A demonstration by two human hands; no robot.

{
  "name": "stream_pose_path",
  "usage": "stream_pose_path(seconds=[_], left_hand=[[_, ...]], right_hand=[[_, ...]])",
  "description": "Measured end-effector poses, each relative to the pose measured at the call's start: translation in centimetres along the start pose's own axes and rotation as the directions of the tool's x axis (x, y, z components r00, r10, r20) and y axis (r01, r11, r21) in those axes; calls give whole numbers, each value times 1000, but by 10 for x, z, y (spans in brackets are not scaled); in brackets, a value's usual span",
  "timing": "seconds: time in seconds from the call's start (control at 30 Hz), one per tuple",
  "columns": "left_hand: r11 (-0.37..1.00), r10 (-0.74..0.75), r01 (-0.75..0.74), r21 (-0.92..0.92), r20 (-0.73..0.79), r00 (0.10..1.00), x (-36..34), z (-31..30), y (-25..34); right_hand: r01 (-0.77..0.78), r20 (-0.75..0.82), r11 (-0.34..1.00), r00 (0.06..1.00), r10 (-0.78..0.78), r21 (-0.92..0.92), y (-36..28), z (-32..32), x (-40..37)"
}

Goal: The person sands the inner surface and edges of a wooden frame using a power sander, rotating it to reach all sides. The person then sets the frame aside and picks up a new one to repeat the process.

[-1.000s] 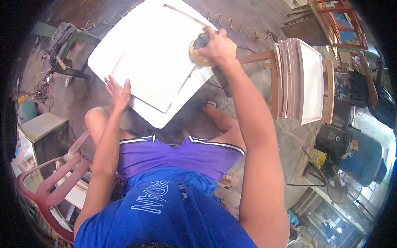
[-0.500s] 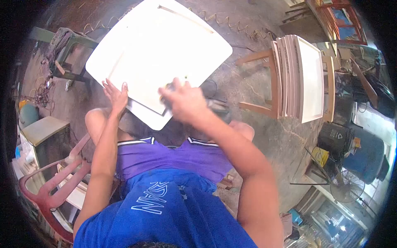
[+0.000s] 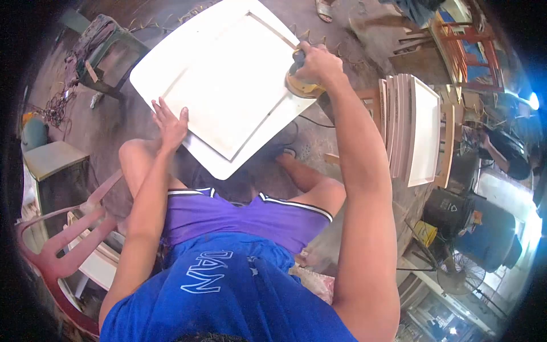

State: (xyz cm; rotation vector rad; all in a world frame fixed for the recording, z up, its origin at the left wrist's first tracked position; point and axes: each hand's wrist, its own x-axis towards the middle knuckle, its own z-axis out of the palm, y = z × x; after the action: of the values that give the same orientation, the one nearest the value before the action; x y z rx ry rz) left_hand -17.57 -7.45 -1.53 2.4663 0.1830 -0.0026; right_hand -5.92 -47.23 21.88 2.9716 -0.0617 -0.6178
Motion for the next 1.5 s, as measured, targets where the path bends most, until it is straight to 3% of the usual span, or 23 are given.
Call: stream_pose_path(seconds=[0.1,0.27,0.53,0.63,0.7,0.8,0.9,1.07,1.17,1.27,1.33,1.4,1.47,1.5], left_hand=[[997,76,-77,-5,-45,996,1,1,-2],[1000,-14,13,16,34,999,-1,-1,2],[999,37,-37,11,-15,999,2,2,2],[999,34,-34,-7,3,999,2,-1,4],[1000,10,-9,-22,18,1000,3,-3,8],[1000,-2,3,-31,23,1000,0,1,6],[1000,14,-14,-17,10,1000,1,5,2],[999,37,-37,16,-3,999,7,12,-4],[994,-98,93,51,94,991,3,-5,12],[996,-72,71,45,19,997,3,5,4],[990,-136,137,30,-32,990,-8,7,15],[981,-142,145,131,-30,989,-25,16,20],[979,-205,204,23,56,977,-47,4,47],[989,-150,150,7,26,988,-48,15,33]], right_hand=[[-38,-43,998,998,40,46,2,8,5],[23,-53,996,998,-18,91,-8,24,-29],[352,23,930,934,-356,103,-125,47,-160],[403,43,910,912,-408,100,-151,53,-182],[316,116,938,936,-333,141,-150,46,-184],[267,-53,962,963,-264,53,-113,52,-160],[120,32,992,992,-121,43,-94,30,-136],[230,64,971,970,-234,63,-112,44,-161],[200,33,977,979,-202,72,-108,46,-156],[5,-55,987,998,4,161,-67,51,-113],[-105,-103,963,986,134,246,-33,45,-92],[-169,-130,950,969,208,263,-4,42,-90],[-216,-151,935,952,266,282,20,41,-87],[-226,-163,926,945,283,301,32,46,-95]])
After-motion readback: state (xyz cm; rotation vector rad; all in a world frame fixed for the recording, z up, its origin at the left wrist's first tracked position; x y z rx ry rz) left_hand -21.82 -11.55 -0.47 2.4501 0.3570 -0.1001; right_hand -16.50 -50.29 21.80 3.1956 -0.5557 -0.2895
